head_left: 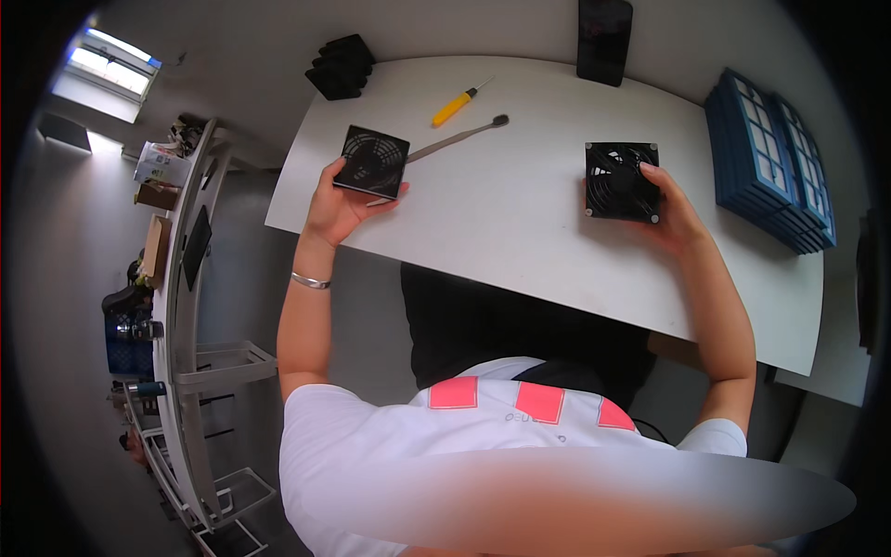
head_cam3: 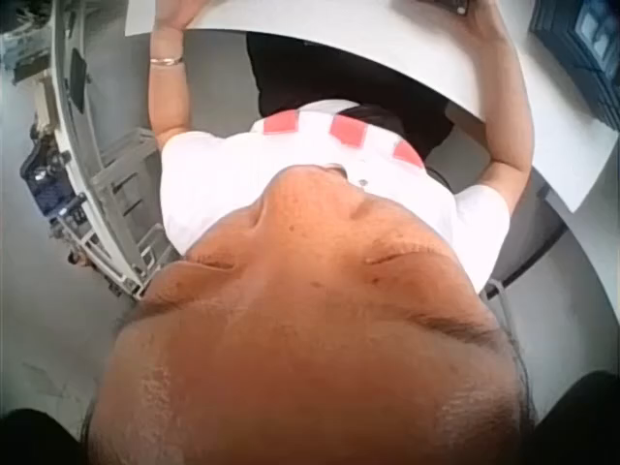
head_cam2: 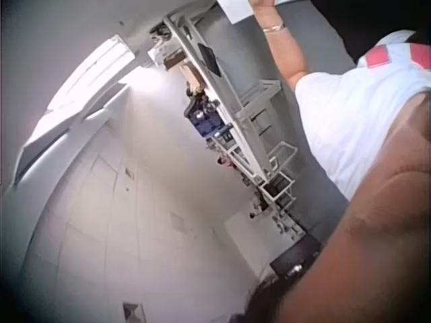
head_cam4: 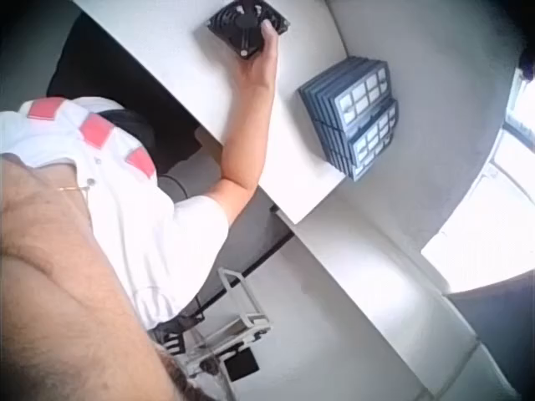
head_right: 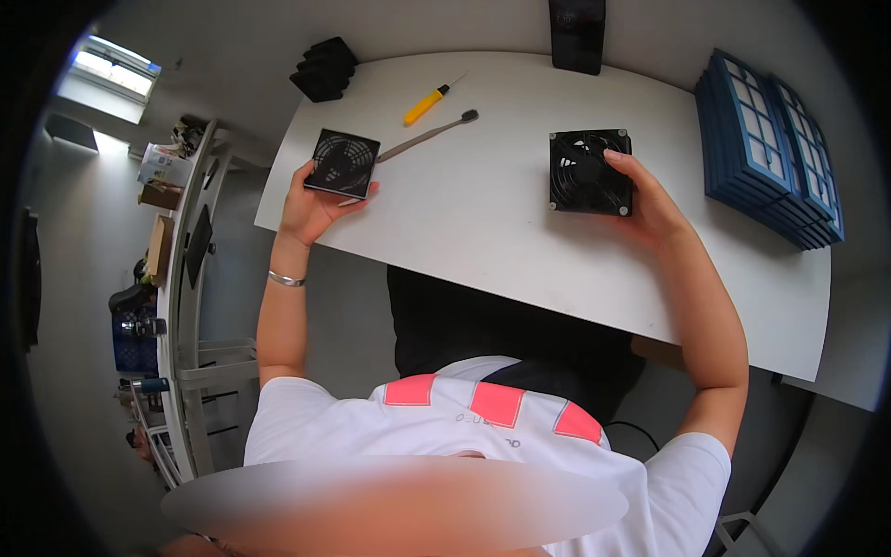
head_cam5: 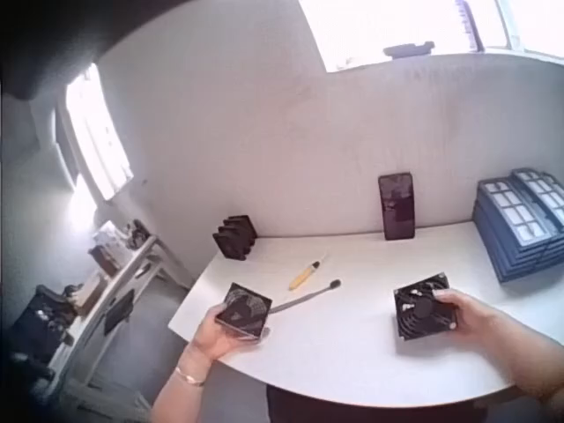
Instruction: Using a screwdriver to remove screws from a computer fan and heat sink assembly.
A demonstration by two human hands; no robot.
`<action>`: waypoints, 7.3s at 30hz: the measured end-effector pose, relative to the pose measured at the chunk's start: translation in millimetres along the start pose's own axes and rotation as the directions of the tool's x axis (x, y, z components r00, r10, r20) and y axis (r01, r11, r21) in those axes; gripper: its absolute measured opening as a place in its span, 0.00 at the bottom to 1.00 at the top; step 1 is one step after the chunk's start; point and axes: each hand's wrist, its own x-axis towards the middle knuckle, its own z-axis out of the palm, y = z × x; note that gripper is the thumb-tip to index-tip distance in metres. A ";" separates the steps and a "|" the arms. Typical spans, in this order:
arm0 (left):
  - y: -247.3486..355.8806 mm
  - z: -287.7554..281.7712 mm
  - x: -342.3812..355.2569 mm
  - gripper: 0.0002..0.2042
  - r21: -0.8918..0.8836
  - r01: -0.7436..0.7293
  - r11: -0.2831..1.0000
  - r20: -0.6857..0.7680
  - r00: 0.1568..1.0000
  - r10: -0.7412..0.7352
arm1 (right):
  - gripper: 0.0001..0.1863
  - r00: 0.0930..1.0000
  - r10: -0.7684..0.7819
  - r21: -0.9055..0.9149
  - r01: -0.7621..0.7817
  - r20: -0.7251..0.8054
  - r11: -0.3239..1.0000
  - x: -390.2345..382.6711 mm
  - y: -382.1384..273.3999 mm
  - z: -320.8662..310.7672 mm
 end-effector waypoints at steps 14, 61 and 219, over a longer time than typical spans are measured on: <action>25.6 -26.5 30.5 0.21 0.987 0.093 0.127 -0.142 0.879 0.455 | 0.34 0.952 -0.160 -0.396 0.045 -0.261 0.917 -1.4 8.0 19.3; -52.9 247.5 128.2 0.09 0.626 -0.773 0.105 0.751 0.634 0.186 | 0.24 0.985 -0.162 -0.875 0.020 -0.067 0.483 3.4 -9.6 0.8; -85.2 169.9 103.8 0.18 0.798 -0.603 -0.001 0.494 0.653 0.573 | 0.10 0.622 -0.780 -0.608 0.594 -0.068 0.526 11.3 -9.5 13.6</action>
